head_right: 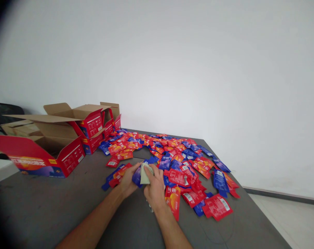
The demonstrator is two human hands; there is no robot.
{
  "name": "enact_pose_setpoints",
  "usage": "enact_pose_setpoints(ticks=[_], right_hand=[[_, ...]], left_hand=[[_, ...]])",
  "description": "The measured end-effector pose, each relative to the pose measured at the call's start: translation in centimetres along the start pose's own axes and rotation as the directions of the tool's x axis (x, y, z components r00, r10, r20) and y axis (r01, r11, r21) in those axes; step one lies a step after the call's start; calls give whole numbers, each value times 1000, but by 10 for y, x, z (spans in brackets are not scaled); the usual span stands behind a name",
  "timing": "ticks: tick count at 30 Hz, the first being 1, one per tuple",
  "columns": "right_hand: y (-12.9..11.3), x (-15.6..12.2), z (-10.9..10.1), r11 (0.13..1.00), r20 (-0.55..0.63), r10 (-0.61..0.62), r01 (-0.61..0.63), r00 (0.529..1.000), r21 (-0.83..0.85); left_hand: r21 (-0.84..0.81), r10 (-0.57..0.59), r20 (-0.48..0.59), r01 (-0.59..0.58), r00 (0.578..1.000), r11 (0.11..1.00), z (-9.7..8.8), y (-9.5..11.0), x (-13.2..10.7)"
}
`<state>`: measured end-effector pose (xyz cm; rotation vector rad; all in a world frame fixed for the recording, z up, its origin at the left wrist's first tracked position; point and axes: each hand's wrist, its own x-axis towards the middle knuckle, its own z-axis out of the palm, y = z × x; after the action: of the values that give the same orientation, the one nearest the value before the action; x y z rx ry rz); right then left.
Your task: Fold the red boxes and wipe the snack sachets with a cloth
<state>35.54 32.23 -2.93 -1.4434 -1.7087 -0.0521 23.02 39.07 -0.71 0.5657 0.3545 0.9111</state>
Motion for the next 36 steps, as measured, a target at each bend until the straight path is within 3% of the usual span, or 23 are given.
enact_pose_setpoints(ticks=[3, 5, 10, 12, 14, 16, 18, 20, 21, 23, 25, 28, 30, 32, 34, 36], right_hand=[[8, 2, -7, 994, -97, 68, -76, 993, -79], [8, 3, -10, 992, -88, 68, -77, 994, -96], [-11, 1, -9, 1000, 128, -10, 13, 992, -20], [-20, 1, -9, 999, 200, -34, 35, 979, 1], [-25, 1, -11, 999, 256, -34, 38, 966, -8], [-25, 1, -13, 999, 273, -9, 22, 962, -44], [-21, 2, -16, 994, 241, 48, -21, 969, -112], [-14, 3, -19, 977, 188, 122, -84, 975, -196], [-10, 4, -21, 964, 163, 163, -122, 973, -236], [-3, 6, -25, 932, 120, 249, -204, 961, -301], [2, 8, -27, 896, 86, 330, -283, 940, -342], [6, 10, -29, 861, 63, 396, -346, 916, -373], [8, 10, -27, 855, 53, 405, -357, 913, -376], [11, 9, -25, 856, 21, 402, -368, 915, -363], [16, 8, -23, 863, -29, 388, -375, 921, -339], [22, 7, -21, 873, -76, 370, -374, 926, -311]], left_hand=[[32, -27, 50, 25, 998, 999, 5, -5, -1], [36, -24, 65, 22, 998, 999, 4, -8, -1], [93, 51, -2, -51, 999, 994, -10, -5, 5], [213, 115, -30, -106, 993, 971, -18, 0, 8], [439, 223, -58, -175, 973, 881, -25, 4, 11], [727, 363, -37, -224, 931, 649, -30, 7, 12], [931, 473, 81, -235, 878, 278, -35, 9, 13], [977, 496, 209, -196, 843, -78, -40, 12, 12], [965, 483, 242, -157, 842, -210, -43, 13, 12], [925, 446, 231, -52, 865, -377, -48, 17, 11], [885, 419, 169, 49, 892, -462, -54, 20, 12], [845, 399, 113, 123, 910, -520, -59, 19, 15], [853, 382, 148, 78, 912, -516, -57, 14, 17], [890, 323, 230, -65, 918, -451, -51, 4, 16], [916, 211, 339, -270, 917, -298, -40, -10, 14], [879, 122, 470, -450, 874, -160, -27, -24, 9]])
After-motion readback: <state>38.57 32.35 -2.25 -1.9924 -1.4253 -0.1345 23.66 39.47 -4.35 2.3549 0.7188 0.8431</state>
